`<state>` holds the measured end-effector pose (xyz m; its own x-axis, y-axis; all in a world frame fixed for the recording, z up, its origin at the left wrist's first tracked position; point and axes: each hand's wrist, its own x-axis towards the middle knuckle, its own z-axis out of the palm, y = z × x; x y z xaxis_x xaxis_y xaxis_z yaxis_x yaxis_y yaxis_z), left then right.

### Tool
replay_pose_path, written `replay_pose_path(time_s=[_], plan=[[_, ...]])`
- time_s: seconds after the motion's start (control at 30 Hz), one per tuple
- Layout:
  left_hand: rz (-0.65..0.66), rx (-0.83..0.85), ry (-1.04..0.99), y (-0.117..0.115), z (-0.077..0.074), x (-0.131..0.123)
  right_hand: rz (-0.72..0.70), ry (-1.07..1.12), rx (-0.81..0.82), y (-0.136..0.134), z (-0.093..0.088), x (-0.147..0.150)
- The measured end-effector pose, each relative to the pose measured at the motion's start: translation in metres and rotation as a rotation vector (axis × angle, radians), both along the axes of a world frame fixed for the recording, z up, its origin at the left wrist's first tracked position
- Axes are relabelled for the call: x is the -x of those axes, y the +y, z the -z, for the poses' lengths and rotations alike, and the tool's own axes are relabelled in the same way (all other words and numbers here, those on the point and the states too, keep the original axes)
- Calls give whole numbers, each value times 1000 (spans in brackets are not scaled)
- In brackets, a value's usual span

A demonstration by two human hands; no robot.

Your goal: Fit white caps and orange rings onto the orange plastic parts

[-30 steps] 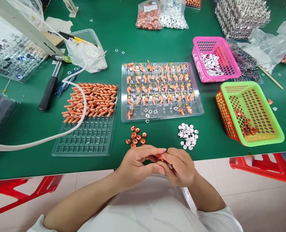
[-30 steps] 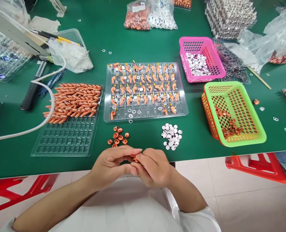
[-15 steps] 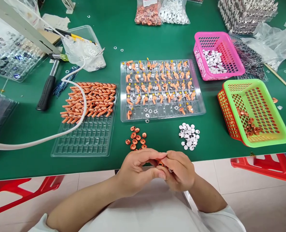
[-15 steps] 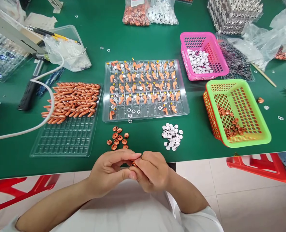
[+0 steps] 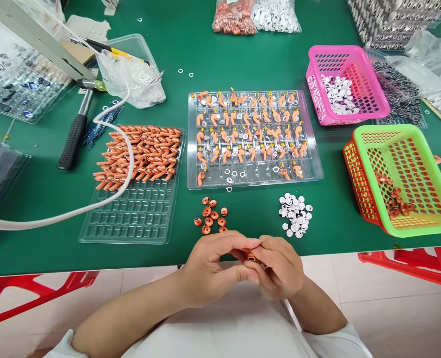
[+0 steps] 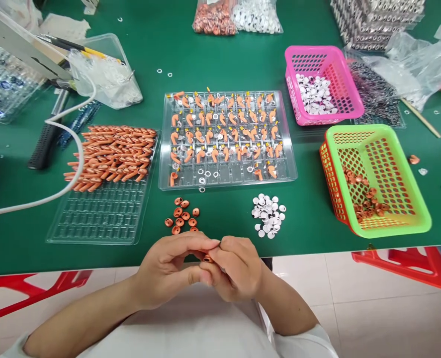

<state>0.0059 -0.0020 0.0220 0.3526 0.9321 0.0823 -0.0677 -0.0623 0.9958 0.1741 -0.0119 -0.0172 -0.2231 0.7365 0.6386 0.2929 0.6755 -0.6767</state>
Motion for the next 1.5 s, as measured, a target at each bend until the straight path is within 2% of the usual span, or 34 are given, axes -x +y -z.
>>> replay_pose_path(time_s=[0.07,0.13,0.27,0.33,0.43,0.67,0.93,1.23,1.5], plan=[[29,-2,5,3,-2,0,16,-16,-8,1,-3,-3],[81,83,10,6,-4,2,19,-37,-9,2,-6,-6],[223,498,-183,13,-5,5,-16,-54,-14,4,-6,-14],[228,695,-294,16,-5,5,-36,-47,-13,4,-5,-16],[180,823,-319,18,-4,4,-53,-25,-5,5,-5,-16],[81,879,-273,18,-7,-1,-29,-45,-31,7,-6,-11],[31,891,-331,15,-2,0,-34,-44,-31,8,-8,-8],[61,883,-336,16,0,4,-7,-73,-1,9,-11,-7],[17,894,-288,15,-2,6,-34,-147,-18,11,-12,-8]])
